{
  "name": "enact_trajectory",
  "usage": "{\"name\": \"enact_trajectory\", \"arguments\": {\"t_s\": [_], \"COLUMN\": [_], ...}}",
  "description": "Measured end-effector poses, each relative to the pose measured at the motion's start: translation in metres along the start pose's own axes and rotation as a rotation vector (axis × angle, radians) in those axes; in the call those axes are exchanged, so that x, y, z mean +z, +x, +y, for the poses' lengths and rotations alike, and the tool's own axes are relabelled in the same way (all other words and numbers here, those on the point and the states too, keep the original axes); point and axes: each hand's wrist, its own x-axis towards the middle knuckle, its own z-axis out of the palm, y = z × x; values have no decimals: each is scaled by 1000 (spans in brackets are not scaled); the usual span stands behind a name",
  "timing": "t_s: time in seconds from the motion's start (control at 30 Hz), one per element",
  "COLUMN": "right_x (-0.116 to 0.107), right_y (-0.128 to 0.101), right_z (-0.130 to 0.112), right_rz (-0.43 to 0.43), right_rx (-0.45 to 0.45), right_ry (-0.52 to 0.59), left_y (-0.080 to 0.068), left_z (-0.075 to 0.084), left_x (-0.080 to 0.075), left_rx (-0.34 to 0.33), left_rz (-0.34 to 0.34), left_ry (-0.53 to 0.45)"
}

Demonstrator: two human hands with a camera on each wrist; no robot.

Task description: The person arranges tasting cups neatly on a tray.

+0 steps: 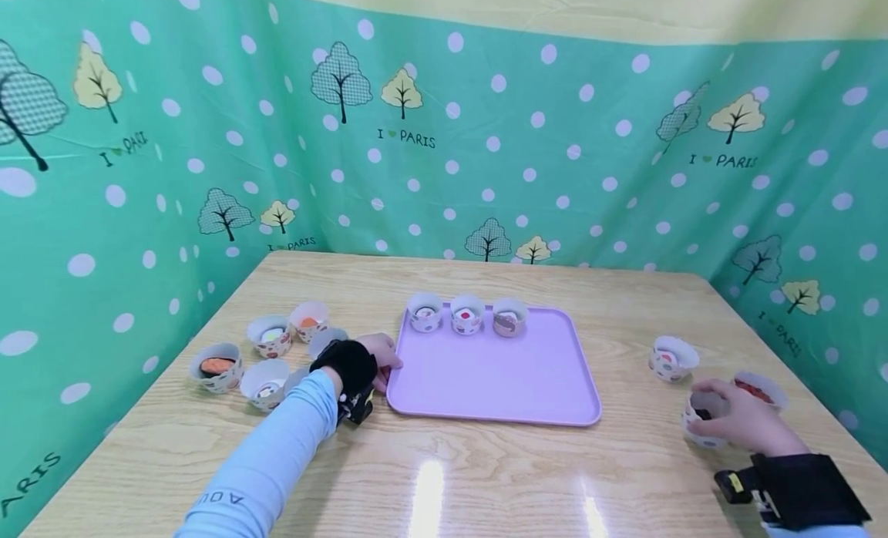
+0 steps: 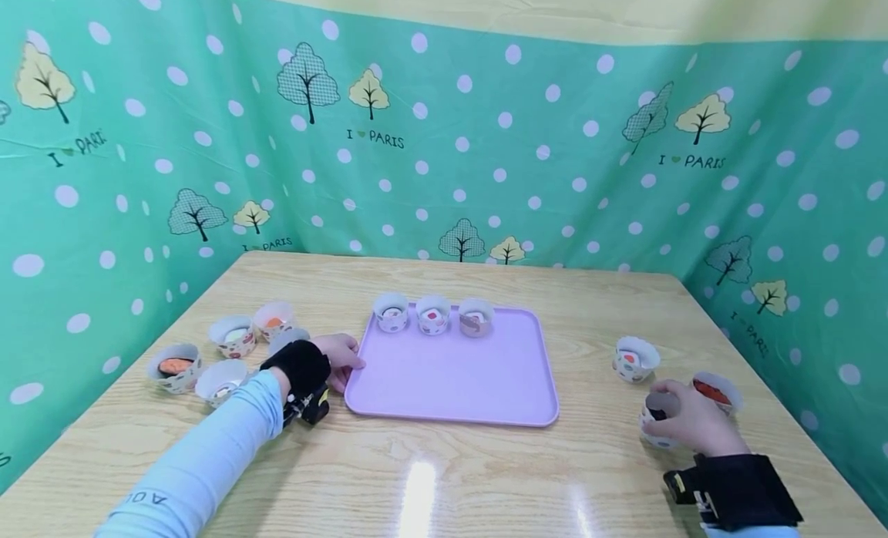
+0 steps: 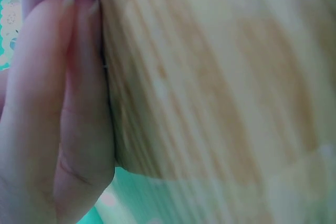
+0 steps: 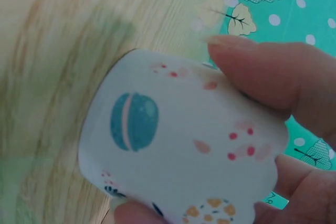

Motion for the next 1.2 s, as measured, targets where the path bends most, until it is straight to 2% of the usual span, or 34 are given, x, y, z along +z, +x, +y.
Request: {"name": "enact_trajectory", "arguments": {"t_s": [0.1,0.3,0.4,0.53,0.7,0.93,1.07,1.2], "right_x": [1,3,3,3,3,2,-3,-11], "right_y": [0,-1,-2,-3,-2,0,-1,-4], "right_z": [1,1,0,-3,-4,-2,-5,-20], "right_rz": [-13,-25,-29,-22,-13,-1,51,107], "right_rx": [14,14,5,-6,2,8,-42,-129], "right_ry": [30,63,64,49,43,33,-9,-12], "left_y": [2,22,26,20,15,6,-1,0], "left_z": [1,-7,-8,-2,0,3,7,6], "left_x": [1,-1,-1,1,2,1,0,0], "left_rx": [-12,-43,-62,-97,-91,-69,-53,-47], "left_rz": [6,-20,-17,16,38,25,0,-10], "left_ry": [13,11,34,56,53,40,35,44]}}
